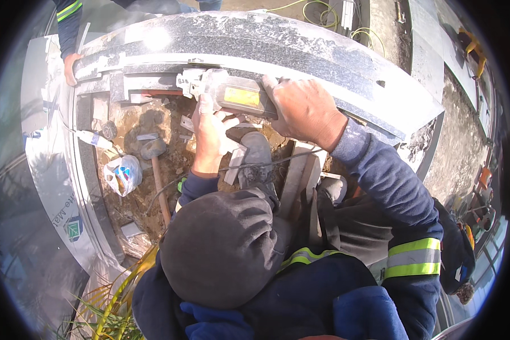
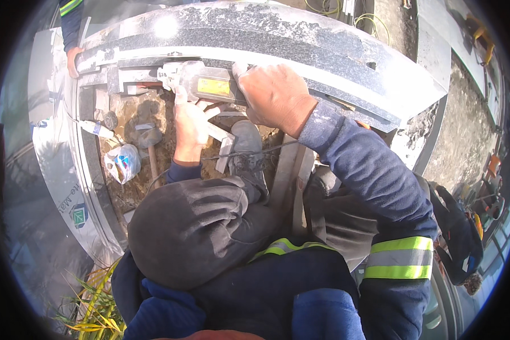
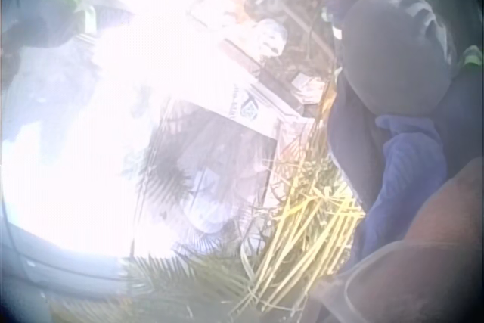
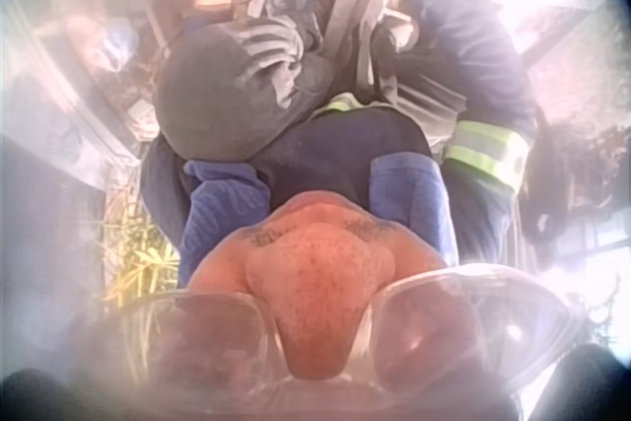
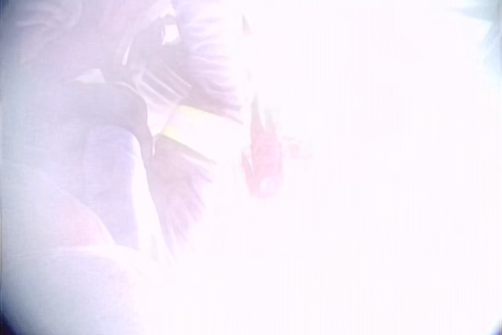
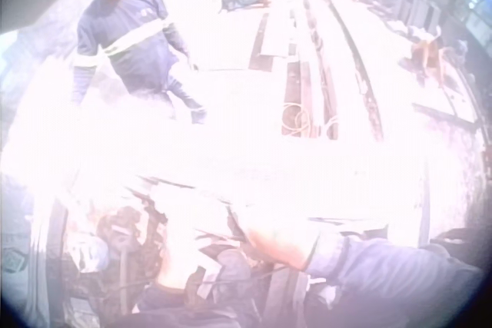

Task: The person measures a large stone slab with a tape measure and marks it with a pen. They then use an angle grinder to cut along the marked line on the stone slab.

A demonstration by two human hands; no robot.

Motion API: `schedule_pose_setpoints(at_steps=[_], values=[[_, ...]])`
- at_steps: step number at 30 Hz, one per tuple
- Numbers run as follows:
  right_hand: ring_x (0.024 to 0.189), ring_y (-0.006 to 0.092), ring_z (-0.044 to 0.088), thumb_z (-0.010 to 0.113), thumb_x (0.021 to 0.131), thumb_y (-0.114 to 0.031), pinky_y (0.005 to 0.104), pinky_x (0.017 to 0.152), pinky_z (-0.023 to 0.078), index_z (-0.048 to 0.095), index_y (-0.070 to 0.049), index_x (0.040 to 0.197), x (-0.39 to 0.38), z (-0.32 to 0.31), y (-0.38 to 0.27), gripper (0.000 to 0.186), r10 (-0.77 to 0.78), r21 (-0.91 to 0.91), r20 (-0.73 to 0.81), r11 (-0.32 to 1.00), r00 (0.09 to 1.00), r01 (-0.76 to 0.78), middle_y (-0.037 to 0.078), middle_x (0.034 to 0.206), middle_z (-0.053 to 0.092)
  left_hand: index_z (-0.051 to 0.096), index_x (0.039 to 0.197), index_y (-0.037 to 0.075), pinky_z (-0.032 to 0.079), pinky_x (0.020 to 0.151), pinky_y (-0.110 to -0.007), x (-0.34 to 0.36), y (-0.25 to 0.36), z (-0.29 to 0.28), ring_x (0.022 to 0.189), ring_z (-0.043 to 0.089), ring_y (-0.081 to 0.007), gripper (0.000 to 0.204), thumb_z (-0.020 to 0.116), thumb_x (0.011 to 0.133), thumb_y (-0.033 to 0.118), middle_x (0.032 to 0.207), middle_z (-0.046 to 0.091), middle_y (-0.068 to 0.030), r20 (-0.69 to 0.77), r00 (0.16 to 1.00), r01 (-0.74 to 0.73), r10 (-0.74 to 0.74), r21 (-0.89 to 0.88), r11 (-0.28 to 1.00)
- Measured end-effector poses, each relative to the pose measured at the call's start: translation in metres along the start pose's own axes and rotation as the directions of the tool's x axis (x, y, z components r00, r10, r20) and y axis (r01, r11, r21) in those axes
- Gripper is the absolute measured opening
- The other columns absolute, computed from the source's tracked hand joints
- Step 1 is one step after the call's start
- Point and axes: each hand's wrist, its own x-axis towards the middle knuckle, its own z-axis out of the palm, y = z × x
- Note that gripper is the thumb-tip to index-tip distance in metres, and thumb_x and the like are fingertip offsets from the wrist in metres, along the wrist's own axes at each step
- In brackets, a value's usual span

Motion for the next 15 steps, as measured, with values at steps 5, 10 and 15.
schedule_pose_setpoints(at_steps=[5, 10, 15], values=[[0.086, 0.0385, 0.073, 0.076, 0.076, -0.017, 0.0467, 0.074, 0.059, 0.061, 0.004, 0.12, 0.014, 0.015, 0.002, 0.05, -0.007, 0.021, -0.002, 1.0, 1.0, 0.007, 0.022, 0.089, 0.072, 0.029, 0.157, -0.004, 0.052, 0.102, -0.063, 0.005, 0.009, -0.004, 0.129, 0.059, -0.0407, 0.092, 0.047, 0.102, 0.068, 0.147, 0.048, -0.0275, -0.003, 1.0, -0.014, 0.014, 0.036, 0.999], [0.083, 0.0344, 0.075, 0.077, 0.075, -0.011, 0.0416, 0.074, 0.06, 0.065, 0.0, 0.104, 0.023, 0.017, -0.004, 0.033, -0.033, 0.039, -0.102, 0.999, 0.994, 0.038, 0.018, 0.087, 0.074, 0.027, 0.158, -0.003, 0.051, 0.104, -0.065, 0.01, 0.015, -0.011, 0.129, 0.058, -0.0416, 0.091, 0.047, 0.103, 0.066, 0.146, 0.048, -0.0274, -0.03, 0.999, 0.014, -0.014, 0.016, 1.0], [0.088, 0.0354, 0.075, 0.079, 0.075, -0.014, 0.0424, 0.077, 0.06, 0.064, 0.002, 0.109, 0.017, 0.008, -0.004, 0.04, -0.01, 0.007, -0.027, 1.0, 1.0, 0.01, 0.019, 0.09, 0.074, 0.027, 0.16, 0.001, 0.051, 0.104, -0.066, 0.004, 0.011, -0.004, 0.131, 0.056, -0.0445, 0.088, 0.048, 0.103, 0.065, 0.148, 0.048, -0.0283, -0.015, 1.0, 0.019, -0.02, -0.046, 0.999]])
